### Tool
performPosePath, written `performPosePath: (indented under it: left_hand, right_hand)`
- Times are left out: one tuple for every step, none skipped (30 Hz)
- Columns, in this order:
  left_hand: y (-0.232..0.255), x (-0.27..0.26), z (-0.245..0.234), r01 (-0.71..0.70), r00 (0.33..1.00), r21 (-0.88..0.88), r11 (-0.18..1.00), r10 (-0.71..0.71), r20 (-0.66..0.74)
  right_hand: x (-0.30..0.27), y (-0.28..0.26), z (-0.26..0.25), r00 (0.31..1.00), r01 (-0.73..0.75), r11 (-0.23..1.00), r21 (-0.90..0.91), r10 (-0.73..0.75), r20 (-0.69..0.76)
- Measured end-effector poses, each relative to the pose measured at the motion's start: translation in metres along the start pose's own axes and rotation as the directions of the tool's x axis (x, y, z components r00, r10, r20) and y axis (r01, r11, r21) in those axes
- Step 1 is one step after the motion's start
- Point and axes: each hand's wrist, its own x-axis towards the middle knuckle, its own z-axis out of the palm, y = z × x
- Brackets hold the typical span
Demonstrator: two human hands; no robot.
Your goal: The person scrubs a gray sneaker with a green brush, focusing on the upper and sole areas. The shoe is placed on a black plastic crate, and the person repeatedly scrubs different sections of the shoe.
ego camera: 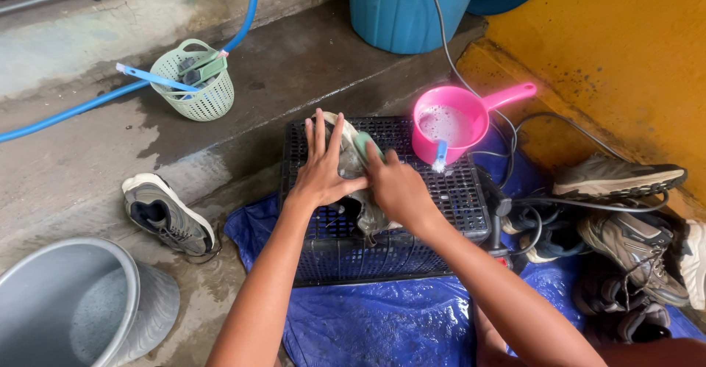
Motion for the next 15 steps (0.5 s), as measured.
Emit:
performPosePath:
  left_hand:
    - [-0.002, 0.001, 0.0, -0.001, 1.0, 0.002, 1.0, 0.001, 0.0]
    - [-0.004, 0.001, 0.001, -0.001, 1.0, 0.003, 1.0, 0.001, 0.002]
    - [-0.006, 0.002, 0.001, 0.0, 1.0, 0.005, 1.0, 0.0, 0.005]
    - [-0.002, 0.002, -0.004, 0.0, 1.0, 0.009, 1.0, 0.0, -0.001]
    - [0.001, 0.002, -0.009, 0.007, 1.0, 0.014, 1.0, -0.007, 0.017]
    - [0.005, -0.002, -0.007, 0.014, 0.999, 0.013, 1.0, -0.015, 0.049]
    - [0.011, -0.008, -0.01, 0.015, 0.998, 0.011, 1.0, -0.015, 0.057]
    - [0.017, -0.01, -0.016, 0.021, 0.997, 0.039, 0.999, -0.024, 0.067]
    - [0.022, -0.013, -0.022, 0.028, 0.997, 0.067, 0.997, -0.033, 0.076]
    - [0.022, -0.013, -0.023, 0.032, 0.997, 0.065, 0.997, -0.037, 0.075]
    - [0.022, -0.014, -0.023, 0.025, 0.996, 0.066, 0.997, -0.03, 0.079]
    - [0.023, -0.015, -0.023, 0.019, 0.996, 0.067, 0.998, -0.025, 0.086]
    - [0.02, -0.015, -0.022, 0.024, 0.996, 0.065, 0.998, -0.03, 0.088]
    - [0.019, -0.014, -0.021, 0.031, 0.995, 0.075, 0.997, -0.038, 0.094]
    - [0.019, -0.014, -0.019, 0.037, 0.994, 0.085, 0.996, -0.046, 0.1]
  right_hand:
    - [0.017, 0.007, 0.009, 1.0, 0.0, 1.0, 0.001, 0.0, -0.002]
    - [0.033, 0.015, 0.018, 1.0, 0.009, 1.0, 0.01, -0.009, 0.002]
    - [0.051, 0.022, 0.026, 1.0, 0.018, 1.0, 0.02, -0.018, 0.005]
    - [0.048, 0.025, 0.03, 1.0, 0.023, 1.0, 0.022, -0.023, 0.0]
    - [0.046, 0.028, 0.035, 0.998, 0.056, 0.998, 0.001, -0.056, -0.021]
    - [0.035, 0.032, 0.041, 0.996, 0.078, 0.997, -0.02, -0.079, -0.031]
    - [0.007, 0.017, 0.018, 0.997, 0.072, 0.997, -0.019, -0.073, -0.026]
    - [-0.015, 0.002, -0.007, 0.999, 0.032, 0.999, 0.012, -0.033, 0.024]
    - [-0.037, -0.013, -0.031, 0.997, -0.009, 0.999, 0.041, 0.006, 0.074]
    - [-0.042, -0.013, -0.03, 0.997, -0.006, 0.999, 0.041, 0.003, 0.077]
    - [-0.047, -0.012, -0.029, 0.998, -0.004, 1.0, 0.024, 0.002, 0.066]
    - [-0.053, -0.011, -0.029, 0.998, -0.003, 1.0, 0.007, 0.003, 0.056]
    - [-0.039, -0.008, -0.016, 0.998, -0.002, 1.0, 0.009, 0.001, 0.062]
    - [-0.025, -0.005, -0.005, 0.999, 0.011, 1.0, -0.001, -0.01, 0.042]
    - [-0.012, -0.001, 0.006, 1.0, 0.023, 1.0, -0.011, -0.022, 0.022]
